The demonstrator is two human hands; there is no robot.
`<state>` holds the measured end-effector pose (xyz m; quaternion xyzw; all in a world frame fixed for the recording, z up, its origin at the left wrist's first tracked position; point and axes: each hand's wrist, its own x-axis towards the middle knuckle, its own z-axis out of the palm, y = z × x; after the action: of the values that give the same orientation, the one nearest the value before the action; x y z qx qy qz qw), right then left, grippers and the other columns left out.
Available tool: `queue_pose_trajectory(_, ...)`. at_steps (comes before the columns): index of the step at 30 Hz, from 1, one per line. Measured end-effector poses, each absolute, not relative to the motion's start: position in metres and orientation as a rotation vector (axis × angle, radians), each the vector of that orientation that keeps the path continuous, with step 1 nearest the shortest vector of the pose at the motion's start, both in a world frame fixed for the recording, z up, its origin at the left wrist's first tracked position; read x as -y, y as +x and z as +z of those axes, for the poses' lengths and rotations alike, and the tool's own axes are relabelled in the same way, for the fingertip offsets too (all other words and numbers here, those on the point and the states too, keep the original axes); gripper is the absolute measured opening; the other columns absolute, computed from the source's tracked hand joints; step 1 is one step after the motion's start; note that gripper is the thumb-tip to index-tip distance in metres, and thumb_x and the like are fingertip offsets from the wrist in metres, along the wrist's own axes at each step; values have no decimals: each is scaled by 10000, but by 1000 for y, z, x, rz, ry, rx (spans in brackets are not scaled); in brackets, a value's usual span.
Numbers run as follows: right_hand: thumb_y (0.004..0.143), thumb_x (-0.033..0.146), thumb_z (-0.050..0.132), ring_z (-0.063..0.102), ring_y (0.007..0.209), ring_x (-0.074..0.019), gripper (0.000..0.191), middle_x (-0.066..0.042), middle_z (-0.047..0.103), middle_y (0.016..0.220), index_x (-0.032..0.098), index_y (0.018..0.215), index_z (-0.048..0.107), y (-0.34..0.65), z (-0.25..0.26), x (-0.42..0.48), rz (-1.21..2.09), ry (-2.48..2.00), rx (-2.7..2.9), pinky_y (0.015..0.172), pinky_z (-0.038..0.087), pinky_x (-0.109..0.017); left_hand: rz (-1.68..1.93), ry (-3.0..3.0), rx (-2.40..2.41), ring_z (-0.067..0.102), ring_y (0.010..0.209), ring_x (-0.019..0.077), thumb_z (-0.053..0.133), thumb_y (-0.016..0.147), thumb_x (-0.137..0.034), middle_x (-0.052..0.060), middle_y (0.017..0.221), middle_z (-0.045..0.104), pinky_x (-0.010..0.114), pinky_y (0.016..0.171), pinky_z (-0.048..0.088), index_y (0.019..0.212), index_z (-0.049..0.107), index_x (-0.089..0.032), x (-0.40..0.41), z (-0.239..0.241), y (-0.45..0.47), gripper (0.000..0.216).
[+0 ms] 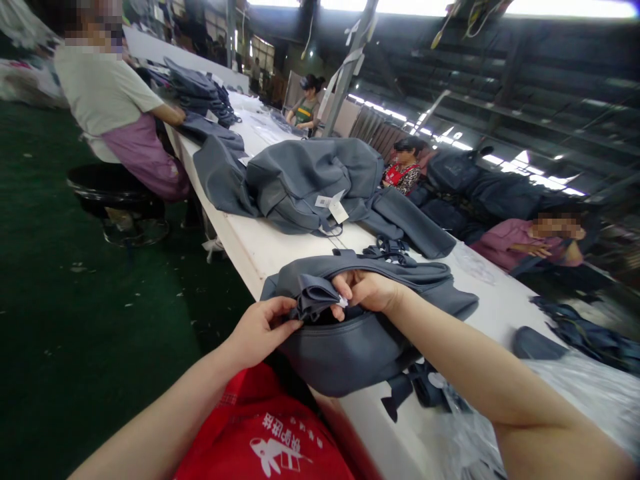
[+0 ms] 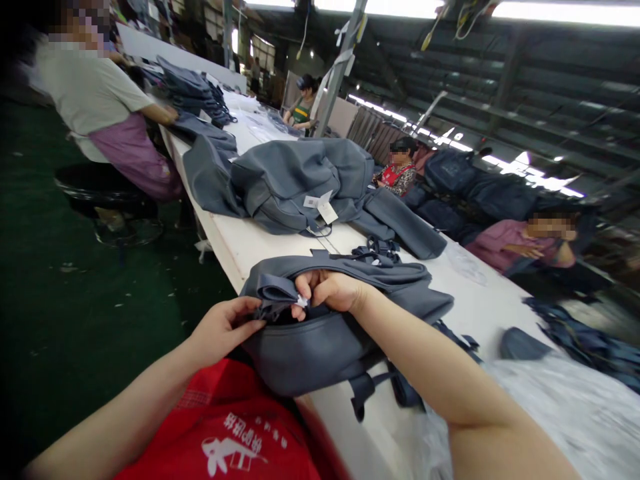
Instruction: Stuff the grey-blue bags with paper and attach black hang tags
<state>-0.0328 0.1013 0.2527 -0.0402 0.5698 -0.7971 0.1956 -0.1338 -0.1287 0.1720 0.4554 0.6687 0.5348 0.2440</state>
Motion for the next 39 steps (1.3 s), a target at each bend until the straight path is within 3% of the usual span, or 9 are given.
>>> queue_pose_trajectory(4,572,103,597,621,605,-120,131,-24,716,724,128,700,601,-32,254,-107,-1989,9,-1731,644,486,-233,1382,1431,-1972,672,845,176,541,904,-341,10,932,736,266,762,489,1023,687,-220,137,173,-147,224)
queue_pose_trajectory(7,609,167,592,593,630,-117,184,0,677,717,126,776,657,-36,255,-100,-1523,106,-1879,595,447,-207,1243,1661,-2105,673,857,178,516,932,-378,13,940,737,277,774,476,1002,698,-230,146,173,-154,245)
queue_pose_trajectory(13,856,216,501,617,1062,-258,289,-127,678,1153,143,1053,700,-41,268,-54,-431,84,-2413,934,454,-368,1091,1813,-2262,598,773,165,438,970,-394,18,793,649,289,724,427,866,658,-198,157,174,-144,313)
queue_pose_trajectory(16,954,277,383,602,1119,-235,362,-105,665,1210,163,1109,689,-38,281,-30,-528,29,-2673,995,425,-354,1162,1641,-2405,535,711,164,399,971,-387,24,722,567,295,673,388,715,596,-188,159,176,-138,379)
queue_pose_trajectory(19,929,331,466,615,1105,-223,364,-92,663,1226,181,1212,640,-38,287,-9,-642,-126,-2763,961,440,-322,1334,1231,-2354,468,596,147,406,936,-449,10,600,497,287,587,331,564,496,-186,158,172,-137,464)
queue_pose_trajectory(25,914,416,475,670,791,-242,335,-120,721,886,159,934,688,-52,266,17,-195,-42,-2935,690,466,-310,1637,436,-1654,241,400,84,497,763,-590,-53,416,306,231,429,169,541,549,-167,153,160,-139,480)
queue_pose_trajectory(30,922,374,474,668,767,-227,271,-95,718,881,179,944,661,-59,254,19,-139,-145,-2891,645,460,-287,1618,574,-1721,292,430,90,525,779,-586,-32,446,379,225,428,189,568,595,-151,161,158,-140,488)
queue_pose_trajectory(35,956,319,436,663,730,-215,249,-85,704,833,171,912,631,-59,245,18,-63,-217,-2889,606,453,-274,1745,687,-1965,424,513,124,367,904,-553,11,569,506,239,470,301,710,651,-151,170,145,-154,530)
queue_pose_trajectory(39,988,293,378,665,751,-228,291,-105,698,857,152,928,626,-61,239,15,16,-324,-2933,643,466,-301,1636,683,-2113,454,507,127,479,838,-434,7,643,577,243,478,353,817,658,-160,170,129,-161,328)
